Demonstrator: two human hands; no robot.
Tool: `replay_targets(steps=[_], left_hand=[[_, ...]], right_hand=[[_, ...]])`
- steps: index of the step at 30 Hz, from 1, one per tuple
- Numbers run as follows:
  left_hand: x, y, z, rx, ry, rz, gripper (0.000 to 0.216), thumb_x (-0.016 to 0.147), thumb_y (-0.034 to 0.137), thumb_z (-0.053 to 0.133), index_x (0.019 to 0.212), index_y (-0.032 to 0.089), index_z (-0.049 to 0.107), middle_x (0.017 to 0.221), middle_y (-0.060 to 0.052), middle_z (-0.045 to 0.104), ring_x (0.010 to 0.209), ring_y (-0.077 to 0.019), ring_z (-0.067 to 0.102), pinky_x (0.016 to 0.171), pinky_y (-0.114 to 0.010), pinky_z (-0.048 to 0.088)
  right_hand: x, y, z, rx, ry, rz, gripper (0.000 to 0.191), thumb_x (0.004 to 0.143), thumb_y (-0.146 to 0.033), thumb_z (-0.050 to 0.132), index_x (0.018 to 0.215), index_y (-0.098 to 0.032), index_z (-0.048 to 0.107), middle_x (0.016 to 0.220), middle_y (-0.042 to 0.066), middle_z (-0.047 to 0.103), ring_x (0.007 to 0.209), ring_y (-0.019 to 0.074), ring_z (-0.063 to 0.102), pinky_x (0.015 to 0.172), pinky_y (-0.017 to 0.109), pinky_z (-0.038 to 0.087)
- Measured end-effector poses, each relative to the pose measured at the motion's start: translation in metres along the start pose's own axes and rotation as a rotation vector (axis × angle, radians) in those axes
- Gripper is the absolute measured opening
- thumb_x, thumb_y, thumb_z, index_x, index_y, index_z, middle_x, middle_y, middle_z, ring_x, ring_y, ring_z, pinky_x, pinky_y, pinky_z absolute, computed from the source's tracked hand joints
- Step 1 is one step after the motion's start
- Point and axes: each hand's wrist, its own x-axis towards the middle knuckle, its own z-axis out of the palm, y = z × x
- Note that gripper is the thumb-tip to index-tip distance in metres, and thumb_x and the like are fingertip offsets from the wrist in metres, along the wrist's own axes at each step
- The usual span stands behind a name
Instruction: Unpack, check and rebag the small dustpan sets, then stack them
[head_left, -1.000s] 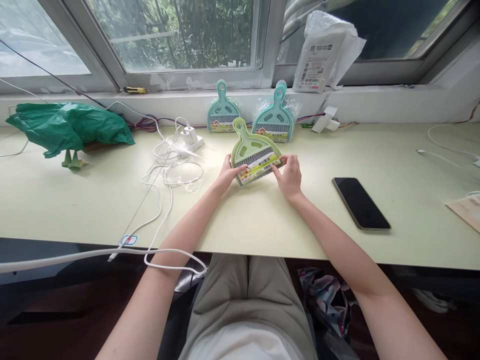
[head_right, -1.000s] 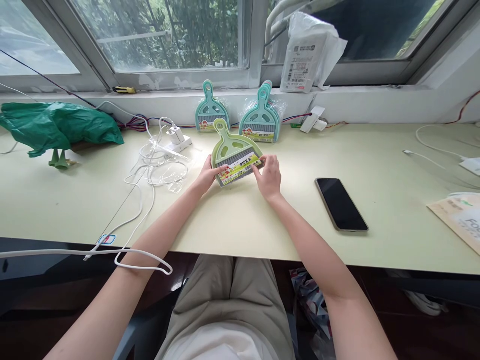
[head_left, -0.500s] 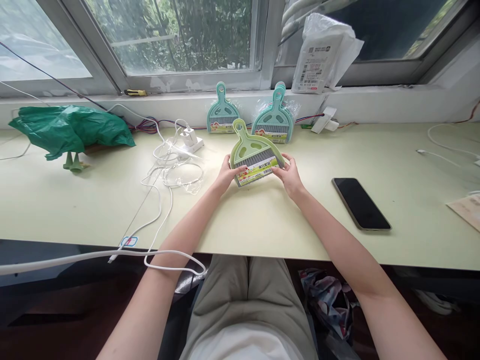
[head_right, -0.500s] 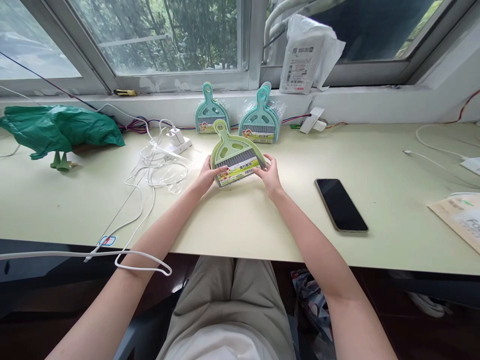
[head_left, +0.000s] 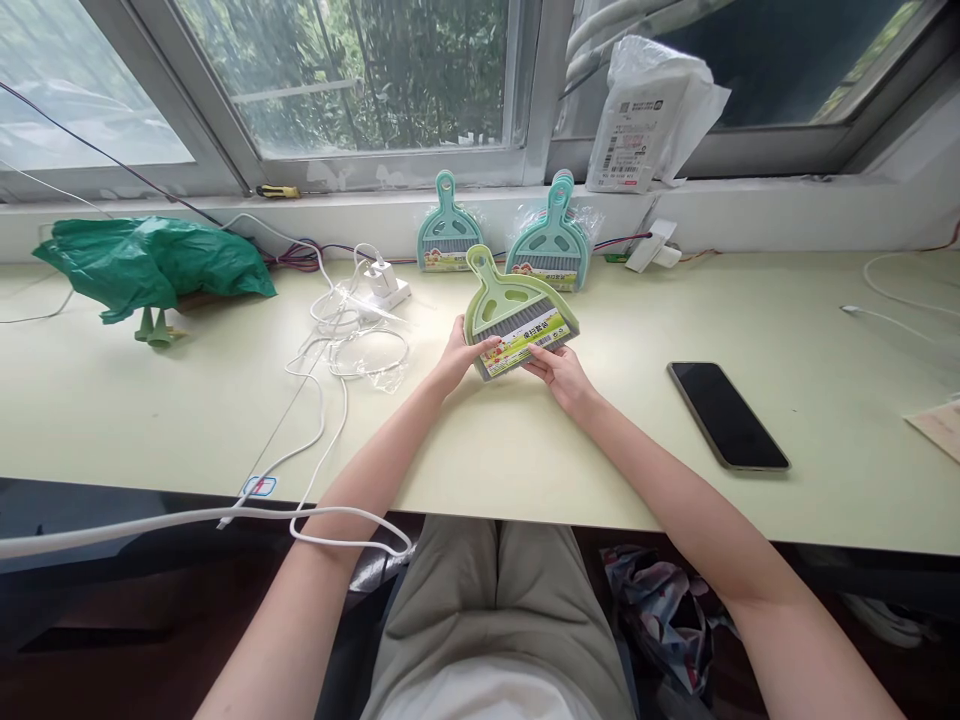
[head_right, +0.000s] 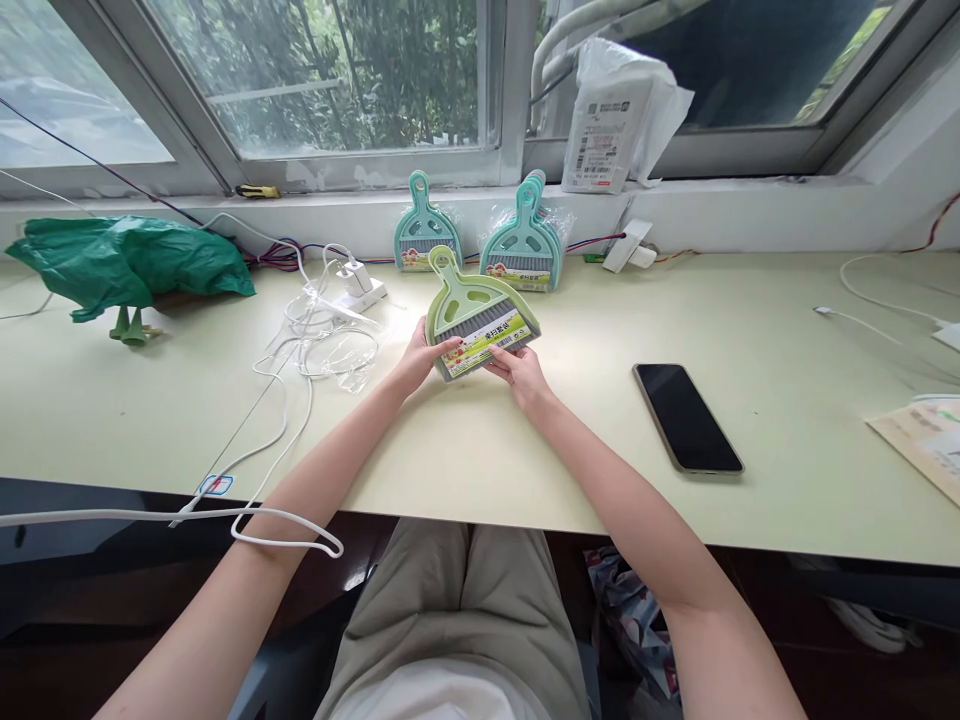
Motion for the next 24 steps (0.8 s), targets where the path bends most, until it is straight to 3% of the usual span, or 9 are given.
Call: replay_targets(steps=[7,13,24], left_hand=[[-0.004,0.013,-0.002,-0.037,-0.077,-0.120,0.052,0.071,0.040,0.077,0.112,0.024,0.048,0.108,-0.002,0.067,0.095,-0.0181,0.067,0.084,-0.032,0.053],[-0.003,0.015,-0.005,-0.034,-0.096,-0.141,0.053,0.068,0.030,0.077,0.113,0.023,0.048,0.106,-0.001,0.069,0.092,-0.0169,0.069,0.083,-0.032,0.053],[-0.004,0.014,-0.002,-0.034,-0.071,-0.158,0.059,0.064,0.034,0.081,0.112,0.023,0.047,0.101,-0.001,0.070,0.089,-0.0197,0.070,0.077,-0.034,0.054]], right_hand=[[-0.001,-0.005,0.000,0.005,0.024,-0.029,0.016,0.076,-0.021,0.074,0.091,-0.019,0.068,0.101,0.003,0.076,0.091,0.0188,0.073,0.092,0.038,0.059],[-0.001,-0.007,0.002,0.008,0.050,-0.028,0.014,0.076,-0.018,0.072,0.090,-0.018,0.068,0.099,0.003,0.076,0.089,0.0185,0.073,0.090,0.037,0.060],[0.000,-0.005,0.001,0.007,0.045,-0.038,0.017,0.076,-0.024,0.074,0.091,-0.019,0.067,0.098,0.003,0.076,0.093,0.0199,0.072,0.092,0.039,0.059]])
